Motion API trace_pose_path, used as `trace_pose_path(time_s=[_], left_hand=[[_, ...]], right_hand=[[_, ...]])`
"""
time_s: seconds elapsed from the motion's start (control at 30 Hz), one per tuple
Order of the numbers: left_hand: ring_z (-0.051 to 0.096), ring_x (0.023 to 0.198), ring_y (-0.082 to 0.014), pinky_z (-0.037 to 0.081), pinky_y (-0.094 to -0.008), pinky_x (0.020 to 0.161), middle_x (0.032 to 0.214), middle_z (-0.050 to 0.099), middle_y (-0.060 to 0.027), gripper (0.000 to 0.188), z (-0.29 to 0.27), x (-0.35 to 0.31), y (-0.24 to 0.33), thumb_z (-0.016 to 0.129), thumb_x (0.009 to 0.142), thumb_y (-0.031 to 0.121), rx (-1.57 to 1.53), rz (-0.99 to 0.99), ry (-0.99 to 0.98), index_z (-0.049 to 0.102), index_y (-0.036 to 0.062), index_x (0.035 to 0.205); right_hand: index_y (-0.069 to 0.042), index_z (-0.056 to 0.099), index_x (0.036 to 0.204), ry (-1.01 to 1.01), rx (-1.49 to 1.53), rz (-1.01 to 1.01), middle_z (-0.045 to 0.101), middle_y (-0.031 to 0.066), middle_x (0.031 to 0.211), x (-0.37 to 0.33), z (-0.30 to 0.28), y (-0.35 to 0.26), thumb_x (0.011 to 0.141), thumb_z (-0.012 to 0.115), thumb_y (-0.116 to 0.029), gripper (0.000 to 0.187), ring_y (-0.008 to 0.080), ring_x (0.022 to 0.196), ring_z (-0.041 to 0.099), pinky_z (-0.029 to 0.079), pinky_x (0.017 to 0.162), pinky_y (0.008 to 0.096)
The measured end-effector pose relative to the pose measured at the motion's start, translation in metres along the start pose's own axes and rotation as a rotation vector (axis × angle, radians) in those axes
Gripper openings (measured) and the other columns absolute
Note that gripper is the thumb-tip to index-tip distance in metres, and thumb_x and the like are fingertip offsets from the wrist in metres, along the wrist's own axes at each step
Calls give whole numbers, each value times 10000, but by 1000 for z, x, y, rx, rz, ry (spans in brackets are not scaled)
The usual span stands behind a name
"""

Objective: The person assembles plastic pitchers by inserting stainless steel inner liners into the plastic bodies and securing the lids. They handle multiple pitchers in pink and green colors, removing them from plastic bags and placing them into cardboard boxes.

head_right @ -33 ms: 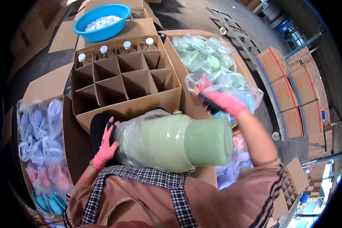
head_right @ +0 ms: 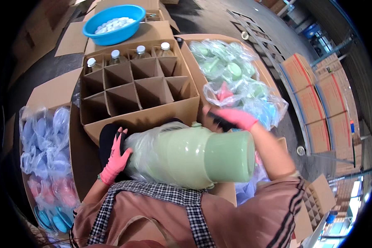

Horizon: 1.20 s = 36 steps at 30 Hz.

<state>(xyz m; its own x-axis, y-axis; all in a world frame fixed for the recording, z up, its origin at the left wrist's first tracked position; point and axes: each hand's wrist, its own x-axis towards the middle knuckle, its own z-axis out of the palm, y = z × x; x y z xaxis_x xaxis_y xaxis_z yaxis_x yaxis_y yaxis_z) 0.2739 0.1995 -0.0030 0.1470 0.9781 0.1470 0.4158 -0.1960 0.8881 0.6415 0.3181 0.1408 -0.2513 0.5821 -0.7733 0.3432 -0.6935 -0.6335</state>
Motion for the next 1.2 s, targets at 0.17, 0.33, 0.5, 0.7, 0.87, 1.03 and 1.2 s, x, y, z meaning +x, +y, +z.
trace_pose_path(time_s=[0.17,0.33,0.5,0.7,0.87,1.03,1.2], left_hand=[[390,1170,-319,304,-326,968,1186,446,-266,726,-33,24,13,556,769,440,25,-452,-216,335,-62,1245],[355,1197,-324,285,-323,982,1240,402,-256,839,-56,37,0,486,739,582,199,-625,-376,333,-63,1254],[516,931,-182,391,-276,828,996,564,-127,634,-38,47,-13,556,757,486,-198,-530,-472,484,-55,1079],[495,916,-124,401,-233,788,984,563,-86,612,-26,44,-16,606,768,415,-427,-725,-301,456,-74,1104],[489,968,-108,400,-236,809,1034,564,-75,506,-32,52,-13,551,823,379,-608,-624,-561,512,-37,1109],[527,866,-93,429,-246,776,969,587,-54,362,-18,47,-35,547,839,280,-792,-714,-433,546,3,1072],[514,735,-87,432,-231,669,806,574,-24,246,-10,57,-3,569,811,227,-701,-459,-182,582,-2,900]], right_hand=[[-61,436,1218,-166,264,-240,524,51,1124,-54,114,-20,855,516,-192,394,105,996,507,390,882,275],[-97,558,1036,-96,216,-142,580,-14,924,-45,100,-16,832,548,-363,336,44,839,537,440,742,225],[-98,502,1094,-143,422,-139,541,0,1003,-16,71,25,836,544,-345,360,65,887,524,433,757,225],[-75,474,1099,-124,162,-306,526,6,1015,-33,77,19,830,536,-321,370,87,915,511,416,785,255],[-50,479,1011,-206,409,-433,554,110,1018,14,22,54,836,484,-323,325,196,872,552,434,781,327],[41,565,801,-238,182,-194,584,228,784,-54,-7,5,844,445,-343,404,323,546,569,497,508,376],[-9,459,1172,-521,-181,-14,516,60,1132,-39,10,6,863,500,-287,418,140,968,522,448,802,267]])
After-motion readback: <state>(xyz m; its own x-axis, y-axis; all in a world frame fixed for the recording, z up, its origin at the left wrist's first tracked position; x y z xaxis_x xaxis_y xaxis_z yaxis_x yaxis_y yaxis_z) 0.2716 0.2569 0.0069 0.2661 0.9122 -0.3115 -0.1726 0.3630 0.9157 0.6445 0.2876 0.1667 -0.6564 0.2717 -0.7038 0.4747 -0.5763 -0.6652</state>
